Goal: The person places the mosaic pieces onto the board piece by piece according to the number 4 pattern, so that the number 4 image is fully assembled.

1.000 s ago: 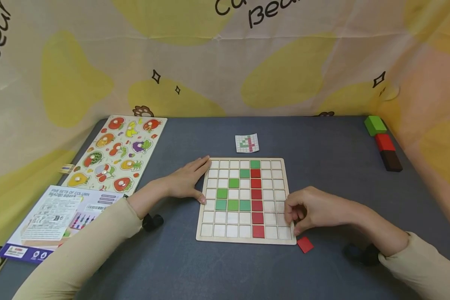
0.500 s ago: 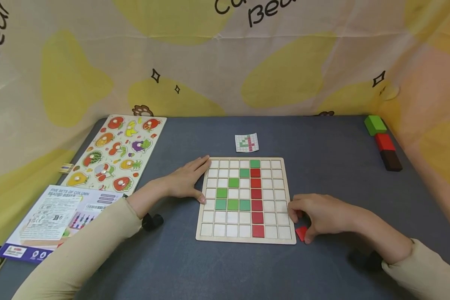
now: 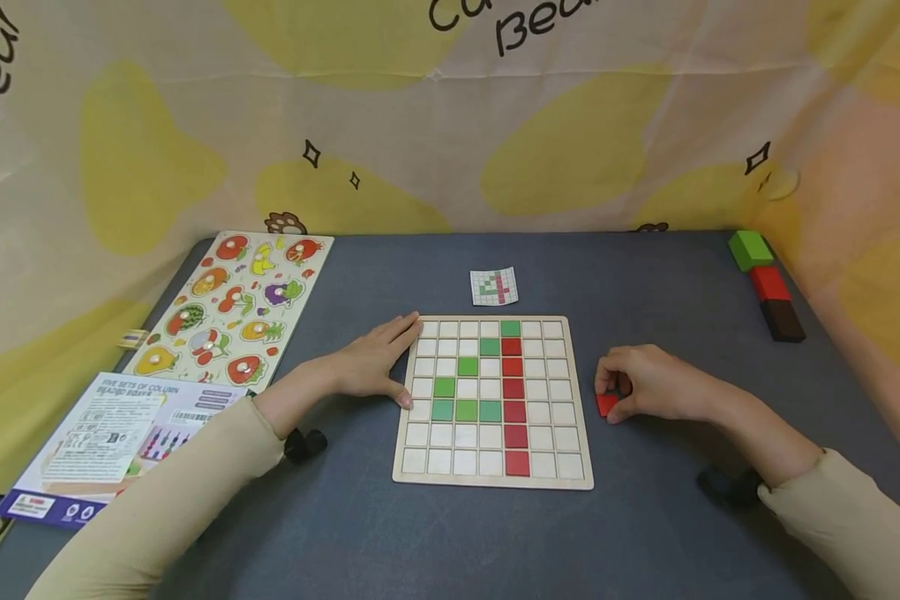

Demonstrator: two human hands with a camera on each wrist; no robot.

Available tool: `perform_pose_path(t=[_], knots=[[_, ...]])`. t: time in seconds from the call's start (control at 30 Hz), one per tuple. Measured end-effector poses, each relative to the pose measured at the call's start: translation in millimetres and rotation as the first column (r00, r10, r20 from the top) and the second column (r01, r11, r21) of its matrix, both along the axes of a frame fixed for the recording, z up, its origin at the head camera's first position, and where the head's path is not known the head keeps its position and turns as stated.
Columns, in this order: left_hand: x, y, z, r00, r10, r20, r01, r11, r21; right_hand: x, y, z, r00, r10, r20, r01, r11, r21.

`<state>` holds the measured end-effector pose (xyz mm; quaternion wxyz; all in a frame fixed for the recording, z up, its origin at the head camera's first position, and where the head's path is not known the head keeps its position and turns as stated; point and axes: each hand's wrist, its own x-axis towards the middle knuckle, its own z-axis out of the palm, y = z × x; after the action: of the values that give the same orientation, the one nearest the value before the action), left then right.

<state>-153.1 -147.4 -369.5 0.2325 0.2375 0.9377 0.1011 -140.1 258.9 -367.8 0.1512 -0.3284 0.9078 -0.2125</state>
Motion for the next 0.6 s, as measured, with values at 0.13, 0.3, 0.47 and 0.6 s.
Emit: perform_pose_path(t=[0.13, 0.3, 0.47, 0.6], knots=[[-0.5, -0.4, -1.3, 1.0, 0.001, -0.001, -0.001, 1.0, 0.003, -3.6, -3.6, 2.6, 0.999, -0.034, -0.004, 0.034, 0.999, 0.016], [-1.5, 0.0, -1.4, 1.0, 0.001, 0.0, -0.001, 1.0, 0.001, -4.5, -14.3, 8.7, 0.992, -0.094, -0.083, 0.092, 0.995, -0.028], [-0.9, 0.1, -0.4, 1.0, 0.002, 0.006, -0.002, 1.0, 0.002, -2.5, -32.2, 12.1, 0.986, -0.151, -0.078, 0.14, 0.982, -0.129], [-0.2, 0.0, -0.2, 1.0, 0.004, 0.008, -0.004, 1.0, 0.005, 0.4, -47.3, 10.0, 0.992, -0.106, 0.062, 0.115, 0.976, -0.183]])
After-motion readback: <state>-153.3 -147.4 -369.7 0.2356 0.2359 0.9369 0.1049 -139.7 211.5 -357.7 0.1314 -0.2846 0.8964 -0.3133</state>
